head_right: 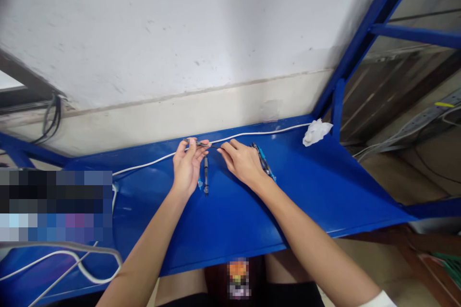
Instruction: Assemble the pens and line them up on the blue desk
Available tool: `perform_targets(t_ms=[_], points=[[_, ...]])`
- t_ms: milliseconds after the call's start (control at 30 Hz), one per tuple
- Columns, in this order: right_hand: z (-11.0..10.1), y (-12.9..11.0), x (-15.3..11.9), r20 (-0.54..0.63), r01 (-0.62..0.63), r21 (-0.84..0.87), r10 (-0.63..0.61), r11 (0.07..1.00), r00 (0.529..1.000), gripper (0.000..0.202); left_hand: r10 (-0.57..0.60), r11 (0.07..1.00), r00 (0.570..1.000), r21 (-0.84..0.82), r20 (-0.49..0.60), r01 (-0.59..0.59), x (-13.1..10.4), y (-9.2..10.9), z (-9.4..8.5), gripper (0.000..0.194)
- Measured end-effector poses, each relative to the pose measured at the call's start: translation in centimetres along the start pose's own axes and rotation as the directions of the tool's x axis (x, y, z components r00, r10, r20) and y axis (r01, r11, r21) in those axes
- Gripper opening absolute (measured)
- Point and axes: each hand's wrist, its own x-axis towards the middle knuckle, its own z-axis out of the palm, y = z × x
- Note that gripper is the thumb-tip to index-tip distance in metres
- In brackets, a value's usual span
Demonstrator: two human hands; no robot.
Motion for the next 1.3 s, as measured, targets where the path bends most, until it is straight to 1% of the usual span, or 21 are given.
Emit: perform_targets(t_ms=[167,267,367,600,700,800,1100,1300], points=[[0.19,-0.01,-0.09,-0.013,0.006,0.034,-0.005,0.999,1.000,0.039,0.001,1.000,1.000,0.030,0.023,-0.002,-0.13,0.07,-0.02,0.034],[0.23,0.01,-0.13,-0.016,0.010,0.049,-0.009,0.999,1.000,0.038,-0.018,0.999,0.998,0.040,0.053,0.016,-0.28,0.05,0.10,0.035],[0.29,0.01,-0.17,-0.022,0.007,0.064,-0.006,0.998,1.000,0.036,-0.021,0.999,0.997,0.034,0.070,0.019,-0.39,-0.06,0.23,0.033],[0.88,-0.01,-0.35,-0.041,-0.032,0.177,0.040,0.984,0.998,0.023,0.047,0.998,0.999,0.032,-0.014,-0.046,-0.19,0.19,0.15,0.032],[1.00,0.13,-0.41,-0.035,-0.058,0.220,0.068,0.974,0.997,0.016,0.037,0.997,0.999,0.071,0.013,-0.038,-0.32,0.34,0.36,0.033],[0.91,0.24,-0.40,-0.022,-0.050,0.245,0.057,0.968,0.998,0.010,0.009,0.993,0.998,0.117,0.056,-0.016,-0.54,0.29,0.65,0.033],[0.79,0.09,-0.40,0.006,-0.031,0.261,0.031,0.965,1.000,0.018,0.001,0.990,0.997,0.138,0.074,-0.011,-0.59,0.27,0.67,0.030],[0.20,-0.15,-0.25,0.044,0.019,0.258,-0.032,0.966,0.999,0.022,-0.022,0.976,0.990,0.216,0.139,-0.009,-0.79,-0.10,0.79,0.027]])
